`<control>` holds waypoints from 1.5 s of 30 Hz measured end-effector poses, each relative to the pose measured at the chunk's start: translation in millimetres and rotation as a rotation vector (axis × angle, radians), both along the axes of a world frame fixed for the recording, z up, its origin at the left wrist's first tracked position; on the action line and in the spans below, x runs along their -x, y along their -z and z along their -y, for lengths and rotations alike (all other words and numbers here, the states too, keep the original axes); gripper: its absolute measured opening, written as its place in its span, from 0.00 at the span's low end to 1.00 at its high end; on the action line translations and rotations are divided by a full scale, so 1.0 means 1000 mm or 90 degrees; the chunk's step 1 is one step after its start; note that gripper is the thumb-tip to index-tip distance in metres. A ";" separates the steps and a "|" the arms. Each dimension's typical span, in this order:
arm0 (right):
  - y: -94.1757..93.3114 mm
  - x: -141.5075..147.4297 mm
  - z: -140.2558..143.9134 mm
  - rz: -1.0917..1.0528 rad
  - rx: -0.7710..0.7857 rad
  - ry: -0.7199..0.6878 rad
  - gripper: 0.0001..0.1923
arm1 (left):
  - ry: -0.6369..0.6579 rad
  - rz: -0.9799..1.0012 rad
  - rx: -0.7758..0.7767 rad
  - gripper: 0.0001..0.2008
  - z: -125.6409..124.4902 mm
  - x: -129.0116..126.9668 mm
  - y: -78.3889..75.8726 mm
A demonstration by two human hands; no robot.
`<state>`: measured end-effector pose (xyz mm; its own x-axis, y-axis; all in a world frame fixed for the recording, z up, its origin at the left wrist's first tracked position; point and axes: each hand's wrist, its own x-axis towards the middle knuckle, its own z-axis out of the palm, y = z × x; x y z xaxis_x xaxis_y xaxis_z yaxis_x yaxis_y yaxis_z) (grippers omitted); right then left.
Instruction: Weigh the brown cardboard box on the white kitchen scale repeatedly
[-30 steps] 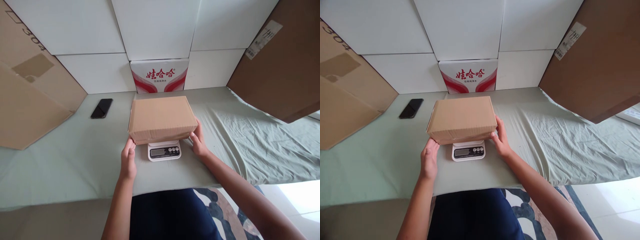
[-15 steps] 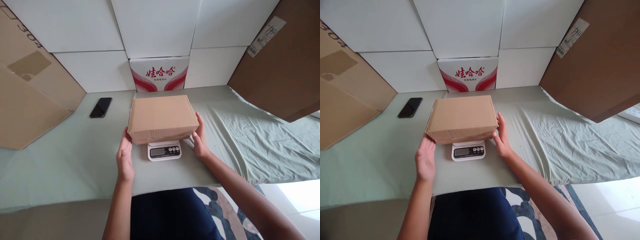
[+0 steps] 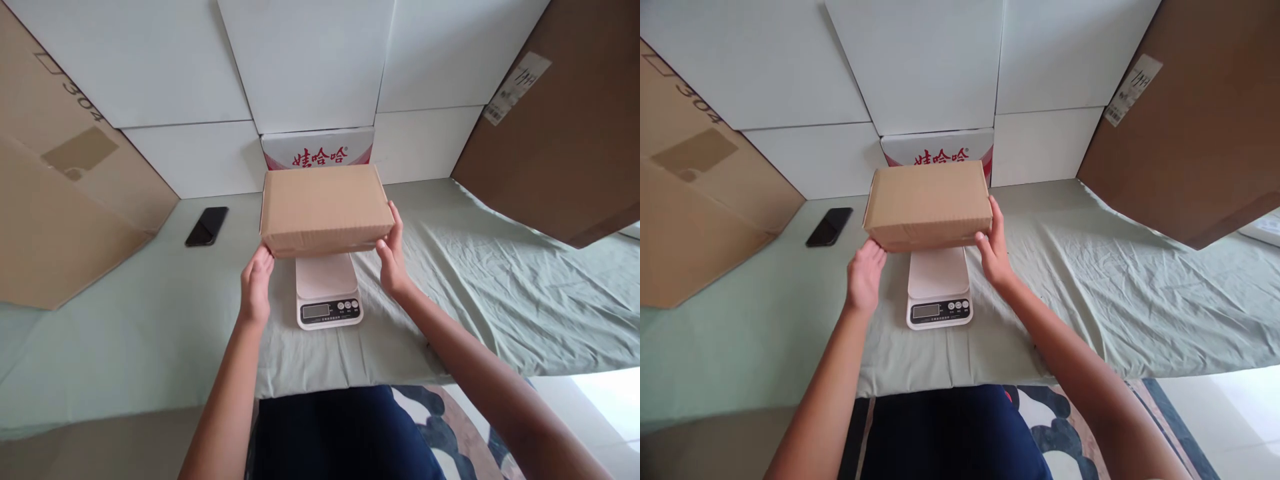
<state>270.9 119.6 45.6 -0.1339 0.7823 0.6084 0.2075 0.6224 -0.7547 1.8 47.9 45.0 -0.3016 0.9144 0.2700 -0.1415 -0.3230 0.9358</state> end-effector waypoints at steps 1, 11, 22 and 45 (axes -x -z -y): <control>-0.003 0.005 -0.014 -0.001 -0.005 0.000 0.42 | 0.001 0.003 0.003 0.42 -0.017 0.002 0.000; 0.036 0.035 -0.092 -0.078 0.103 -0.015 0.47 | -0.045 0.055 0.109 0.45 -0.110 0.006 0.046; 0.056 0.009 -0.110 -0.201 0.233 0.050 0.45 | -0.134 0.048 0.106 0.48 -0.104 0.054 0.036; 0.037 0.019 -0.095 -0.054 0.162 -0.052 0.46 | -0.015 0.010 0.064 0.45 -0.101 0.012 0.047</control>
